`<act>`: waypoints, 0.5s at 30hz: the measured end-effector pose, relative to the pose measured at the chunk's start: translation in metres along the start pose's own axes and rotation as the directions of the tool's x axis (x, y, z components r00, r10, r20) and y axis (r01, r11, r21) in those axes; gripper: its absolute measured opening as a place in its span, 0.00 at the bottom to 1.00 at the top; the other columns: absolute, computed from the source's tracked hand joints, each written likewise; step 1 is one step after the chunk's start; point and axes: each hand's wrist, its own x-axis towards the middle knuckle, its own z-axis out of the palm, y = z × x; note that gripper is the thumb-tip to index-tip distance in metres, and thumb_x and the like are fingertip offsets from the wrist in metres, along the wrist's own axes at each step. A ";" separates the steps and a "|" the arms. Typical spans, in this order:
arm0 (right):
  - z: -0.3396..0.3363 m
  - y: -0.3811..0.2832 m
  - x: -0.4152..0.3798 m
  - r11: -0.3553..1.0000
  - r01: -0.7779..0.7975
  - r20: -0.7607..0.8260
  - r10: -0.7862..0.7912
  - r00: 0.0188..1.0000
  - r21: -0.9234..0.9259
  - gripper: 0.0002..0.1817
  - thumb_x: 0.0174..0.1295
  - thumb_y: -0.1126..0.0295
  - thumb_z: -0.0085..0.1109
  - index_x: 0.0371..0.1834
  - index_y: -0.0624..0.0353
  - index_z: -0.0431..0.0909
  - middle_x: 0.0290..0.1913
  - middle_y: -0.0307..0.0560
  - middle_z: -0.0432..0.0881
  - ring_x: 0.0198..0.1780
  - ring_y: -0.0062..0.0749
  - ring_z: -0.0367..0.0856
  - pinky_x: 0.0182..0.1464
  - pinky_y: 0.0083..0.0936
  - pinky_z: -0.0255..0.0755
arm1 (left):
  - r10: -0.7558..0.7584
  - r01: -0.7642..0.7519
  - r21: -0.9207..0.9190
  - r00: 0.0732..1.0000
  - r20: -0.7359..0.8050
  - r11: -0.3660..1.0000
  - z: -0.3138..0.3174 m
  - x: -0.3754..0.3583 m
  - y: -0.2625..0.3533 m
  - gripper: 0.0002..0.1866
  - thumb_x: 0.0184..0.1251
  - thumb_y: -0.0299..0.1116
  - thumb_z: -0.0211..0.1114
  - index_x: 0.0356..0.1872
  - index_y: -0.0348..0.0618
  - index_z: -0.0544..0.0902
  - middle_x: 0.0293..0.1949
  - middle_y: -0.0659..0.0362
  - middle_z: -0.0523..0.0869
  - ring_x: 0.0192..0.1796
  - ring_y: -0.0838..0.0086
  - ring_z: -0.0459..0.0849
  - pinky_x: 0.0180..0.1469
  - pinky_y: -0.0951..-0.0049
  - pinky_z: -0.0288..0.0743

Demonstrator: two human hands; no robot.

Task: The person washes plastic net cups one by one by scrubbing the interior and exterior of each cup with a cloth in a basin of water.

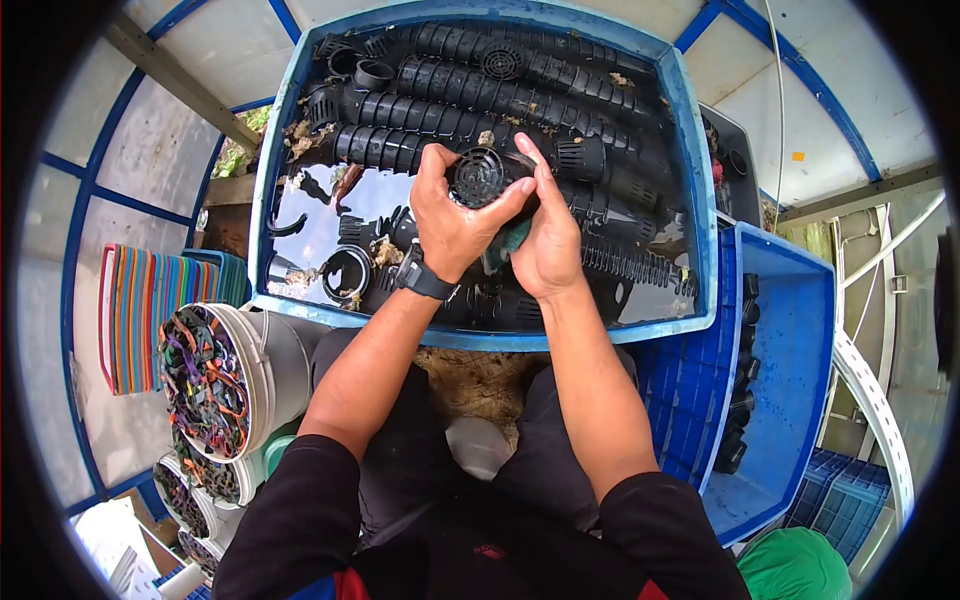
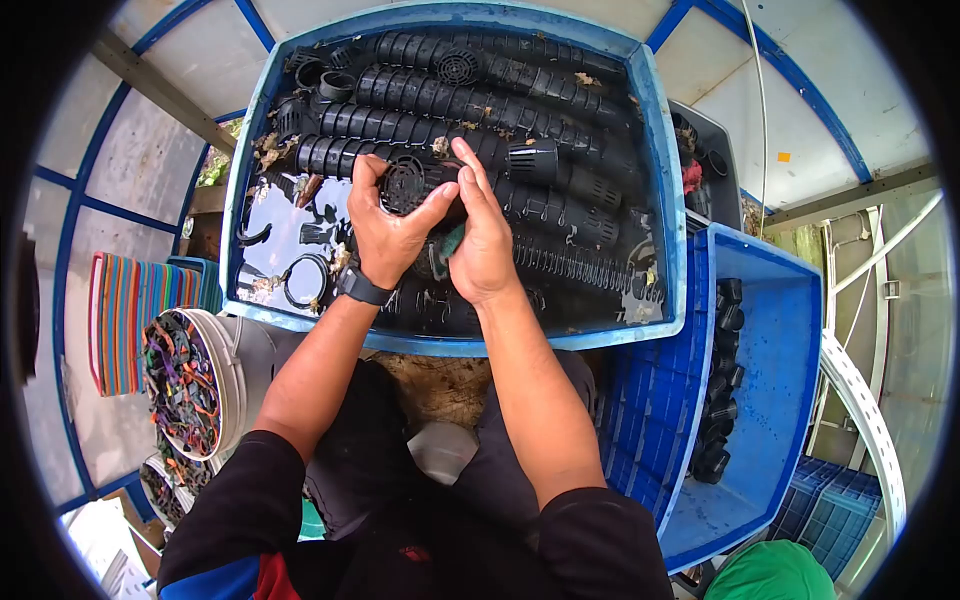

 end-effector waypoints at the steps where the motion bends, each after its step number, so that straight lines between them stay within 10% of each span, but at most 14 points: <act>1: -0.002 -0.006 -0.001 0.997 -0.067 0.039 0.065 0.997 0.048 0.29 0.78 0.58 0.46 0.77 0.61 0.62 0.70 0.46 0.70 0.69 0.29 0.68 0.73 0.30 0.58 | 0.030 -0.030 -0.002 1.000 0.006 1.000 0.000 -0.001 0.002 0.32 0.38 0.46 0.87 0.31 0.39 0.71 0.25 0.57 0.76 0.27 0.69 0.76 0.32 0.68 0.73; 7: -0.019 -0.021 -0.001 0.946 -0.221 0.177 0.182 0.967 0.238 0.31 0.74 0.64 0.49 0.77 0.66 0.59 0.59 0.50 0.80 0.60 0.34 0.79 0.67 0.32 0.69 | 0.273 -0.282 0.088 0.956 0.103 0.955 0.000 -0.005 0.003 0.36 0.35 0.47 0.89 0.33 0.37 0.72 0.28 0.59 0.73 0.28 0.69 0.74 0.32 0.69 0.70; 15: -0.019 -0.011 0.004 0.910 -0.282 0.175 0.237 0.956 0.303 0.30 0.73 0.67 0.51 0.76 0.66 0.61 0.58 0.49 0.81 0.58 0.33 0.82 0.65 0.33 0.73 | 0.234 -0.255 0.164 0.962 0.139 0.953 -0.003 -0.007 0.001 0.41 0.33 0.52 0.89 0.41 0.36 0.74 0.40 0.54 0.76 0.40 0.66 0.78 0.43 0.65 0.75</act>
